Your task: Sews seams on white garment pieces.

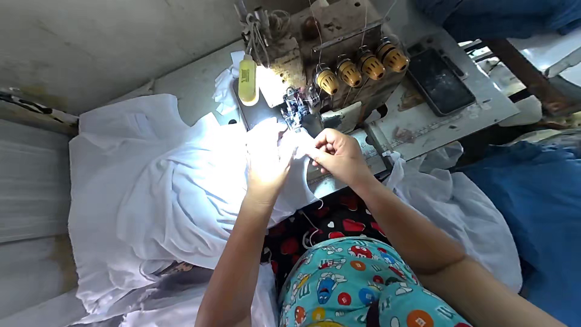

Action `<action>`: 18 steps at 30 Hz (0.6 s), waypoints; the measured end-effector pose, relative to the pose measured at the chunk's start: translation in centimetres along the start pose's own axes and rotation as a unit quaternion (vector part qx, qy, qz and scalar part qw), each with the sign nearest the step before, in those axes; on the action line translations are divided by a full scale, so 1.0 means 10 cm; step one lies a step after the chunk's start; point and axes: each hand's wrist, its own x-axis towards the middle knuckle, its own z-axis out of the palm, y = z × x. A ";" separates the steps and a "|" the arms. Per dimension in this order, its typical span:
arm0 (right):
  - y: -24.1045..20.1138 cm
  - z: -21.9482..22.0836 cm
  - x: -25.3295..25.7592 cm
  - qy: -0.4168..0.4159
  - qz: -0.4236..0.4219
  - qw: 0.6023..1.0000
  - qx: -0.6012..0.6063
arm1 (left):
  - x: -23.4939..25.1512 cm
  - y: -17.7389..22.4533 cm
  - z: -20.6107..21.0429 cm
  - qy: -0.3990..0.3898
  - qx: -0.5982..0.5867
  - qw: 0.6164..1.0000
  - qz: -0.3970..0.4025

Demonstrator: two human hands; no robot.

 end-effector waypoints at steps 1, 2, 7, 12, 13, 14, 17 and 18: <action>0.05 0.00 0.00 0.013 -0.012 1.000 -0.016 | -0.03 0.02 0.03 -0.004 0.018 1.000 -0.009; 0.10 0.00 -0.03 0.022 -0.027 0.999 -0.021 | -0.07 0.04 0.03 -0.008 0.034 0.999 -0.009; 0.14 0.07 -0.12 0.043 -0.069 0.997 -0.010 | -0.17 0.12 -0.10 0.027 0.014 0.999 0.042; 0.02 0.12 -0.21 0.004 -0.070 0.997 0.026 | -0.36 0.30 -0.35 -0.009 -0.107 0.993 0.051; 0.01 0.12 -0.22 -0.006 -0.073 0.996 0.049 | -0.38 0.31 -0.39 -0.013 -0.102 0.994 0.047; 0.00 0.12 -0.22 -0.019 -0.073 0.995 0.070 | -0.40 0.30 -0.42 -0.021 -0.094 0.994 0.043; -0.03 0.13 -0.27 -0.053 -0.049 0.991 0.111 | -0.42 0.25 -0.45 -0.053 -0.086 0.995 0.019; -0.05 0.14 -0.28 -0.057 -0.034 0.991 0.119 | -0.42 0.23 -0.44 -0.060 -0.096 0.994 0.008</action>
